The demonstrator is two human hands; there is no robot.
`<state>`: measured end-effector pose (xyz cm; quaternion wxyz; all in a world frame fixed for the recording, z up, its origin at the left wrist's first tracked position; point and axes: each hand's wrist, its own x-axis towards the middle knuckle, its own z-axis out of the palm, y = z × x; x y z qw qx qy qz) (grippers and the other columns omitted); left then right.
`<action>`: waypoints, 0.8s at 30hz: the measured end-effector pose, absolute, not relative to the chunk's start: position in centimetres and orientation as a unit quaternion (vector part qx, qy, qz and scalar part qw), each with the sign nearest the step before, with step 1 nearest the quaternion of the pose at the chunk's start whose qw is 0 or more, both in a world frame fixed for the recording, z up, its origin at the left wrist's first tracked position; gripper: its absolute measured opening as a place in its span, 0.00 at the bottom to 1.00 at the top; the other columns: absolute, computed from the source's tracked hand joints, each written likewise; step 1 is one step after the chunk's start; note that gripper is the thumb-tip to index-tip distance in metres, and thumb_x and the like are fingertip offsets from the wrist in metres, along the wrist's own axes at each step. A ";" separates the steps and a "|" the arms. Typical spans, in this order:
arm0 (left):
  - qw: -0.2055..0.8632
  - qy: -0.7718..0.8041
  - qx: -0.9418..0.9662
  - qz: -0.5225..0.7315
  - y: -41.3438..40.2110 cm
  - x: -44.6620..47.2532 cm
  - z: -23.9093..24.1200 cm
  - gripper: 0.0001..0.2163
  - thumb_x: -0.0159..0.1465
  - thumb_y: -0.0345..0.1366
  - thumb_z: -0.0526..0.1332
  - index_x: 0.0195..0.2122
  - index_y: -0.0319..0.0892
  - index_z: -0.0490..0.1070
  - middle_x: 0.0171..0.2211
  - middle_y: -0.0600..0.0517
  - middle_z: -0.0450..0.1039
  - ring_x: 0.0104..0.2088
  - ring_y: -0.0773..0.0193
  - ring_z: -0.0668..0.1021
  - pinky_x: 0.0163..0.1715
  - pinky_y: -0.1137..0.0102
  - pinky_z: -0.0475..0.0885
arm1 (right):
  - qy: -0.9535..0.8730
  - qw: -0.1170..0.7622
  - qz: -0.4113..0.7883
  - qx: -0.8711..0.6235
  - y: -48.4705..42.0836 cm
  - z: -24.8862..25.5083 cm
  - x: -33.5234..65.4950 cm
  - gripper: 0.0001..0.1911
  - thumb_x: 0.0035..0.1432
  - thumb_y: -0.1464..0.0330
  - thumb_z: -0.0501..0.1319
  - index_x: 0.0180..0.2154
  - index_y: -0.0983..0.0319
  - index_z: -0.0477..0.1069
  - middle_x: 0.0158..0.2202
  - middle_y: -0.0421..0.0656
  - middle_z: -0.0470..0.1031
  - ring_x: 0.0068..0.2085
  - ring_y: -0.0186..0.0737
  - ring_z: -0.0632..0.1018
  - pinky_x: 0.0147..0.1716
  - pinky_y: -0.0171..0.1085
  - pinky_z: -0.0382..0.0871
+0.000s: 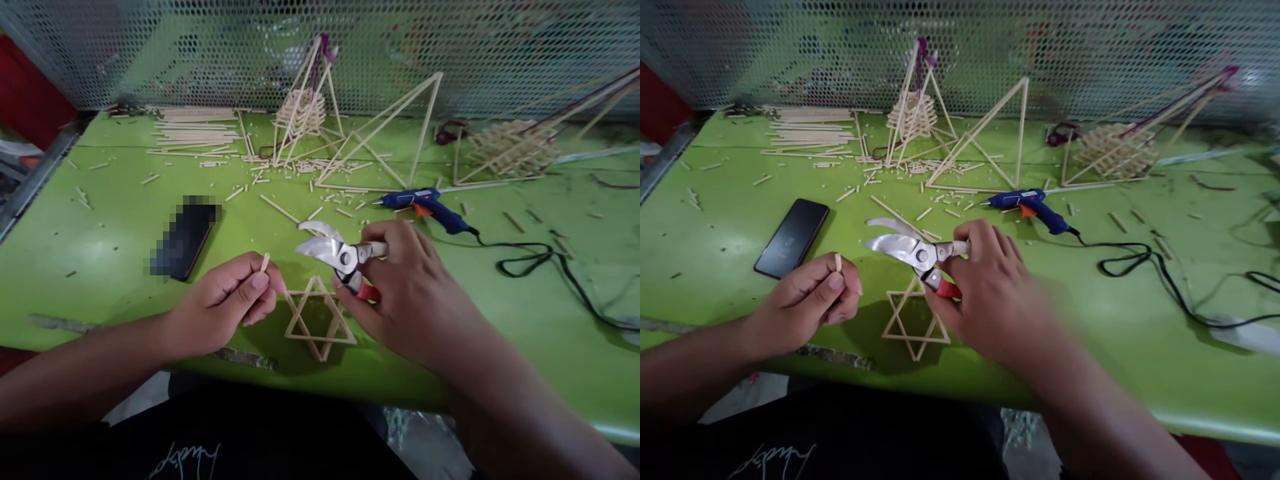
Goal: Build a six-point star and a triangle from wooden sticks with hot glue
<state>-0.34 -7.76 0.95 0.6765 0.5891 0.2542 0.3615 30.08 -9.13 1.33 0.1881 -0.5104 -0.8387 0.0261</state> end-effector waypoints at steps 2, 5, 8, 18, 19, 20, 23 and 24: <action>0.666 0.259 0.602 0.357 -7.9 -0.3 1.2 0.11 0.89 0.42 0.58 0.50 0.44 0.74 0.29 0.60 0.65 0.27 0.70 0.67 0.29 0.74 0.67 | -0.850 0.176 0.024 -0.496 -9.4 1.4 30.0 0.16 0.74 0.63 0.69 0.31 0.58 0.73 0.58 0.60 0.72 0.56 0.67 0.80 0.57 0.65 0.80; 0.639 0.278 0.625 0.352 -7.9 -0.2 1.6 0.14 0.89 0.44 0.58 0.46 0.44 0.74 0.28 0.60 0.64 0.27 0.70 0.66 0.29 0.73 0.66 | -0.860 0.163 0.029 -0.483 -9.8 1.6 29.9 0.13 0.70 0.64 0.71 0.33 0.59 0.75 0.58 0.60 0.73 0.55 0.65 0.80 0.57 0.63 0.81; 0.615 0.305 0.644 0.338 -7.9 -0.2 1.8 0.16 0.89 0.46 0.58 0.45 0.43 0.74 0.29 0.59 0.65 0.28 0.70 0.67 0.31 0.72 0.66 | -0.864 0.157 0.037 -0.478 -10.0 1.6 29.5 0.09 0.68 0.67 0.72 0.35 0.58 0.76 0.59 0.58 0.74 0.55 0.63 0.80 0.55 0.61 0.81; 0.606 0.323 0.649 0.329 -8.1 -0.4 1.5 0.18 0.88 0.49 0.60 0.46 0.42 0.79 0.31 0.56 0.69 0.28 0.69 0.69 0.29 0.70 0.66 | -0.870 0.155 0.082 -0.461 -10.2 2.3 29.0 0.09 0.68 0.69 0.71 0.35 0.58 0.74 0.55 0.57 0.74 0.53 0.61 0.80 0.53 0.59 0.84; 0.605 0.326 0.649 0.327 -8.0 -0.4 1.5 0.18 0.88 0.49 0.60 0.46 0.42 0.80 0.31 0.55 0.70 0.28 0.69 0.69 0.29 0.70 0.66 | -0.870 0.155 0.085 -0.459 -10.2 2.3 29.0 0.09 0.69 0.69 0.70 0.34 0.58 0.74 0.55 0.57 0.74 0.53 0.60 0.80 0.53 0.59 0.84; 0.604 0.329 0.650 0.325 -8.0 -0.5 1.5 0.19 0.88 0.50 0.60 0.47 0.41 0.80 0.31 0.55 0.70 0.28 0.69 0.69 0.29 0.70 0.66 | -0.871 0.154 0.088 -0.458 -10.2 2.4 29.1 0.10 0.69 0.69 0.70 0.34 0.58 0.73 0.55 0.57 0.74 0.53 0.61 0.80 0.52 0.60 0.84; 0.602 0.329 0.650 0.326 -8.0 -0.5 1.6 0.18 0.87 0.50 0.60 0.48 0.41 0.81 0.32 0.55 0.70 0.29 0.68 0.69 0.29 0.71 0.67 | -0.868 0.148 0.099 -0.463 -10.3 2.3 29.2 0.10 0.70 0.68 0.71 0.35 0.58 0.73 0.56 0.57 0.74 0.54 0.61 0.81 0.51 0.60 0.84; 0.601 0.328 0.651 0.327 -8.0 -0.4 1.6 0.18 0.87 0.49 0.60 0.48 0.41 0.81 0.31 0.55 0.70 0.29 0.68 0.70 0.29 0.71 0.67 | -0.867 0.146 0.103 -0.464 -10.4 2.3 29.2 0.10 0.70 0.68 0.71 0.35 0.58 0.73 0.57 0.57 0.74 0.55 0.62 0.81 0.51 0.60 0.84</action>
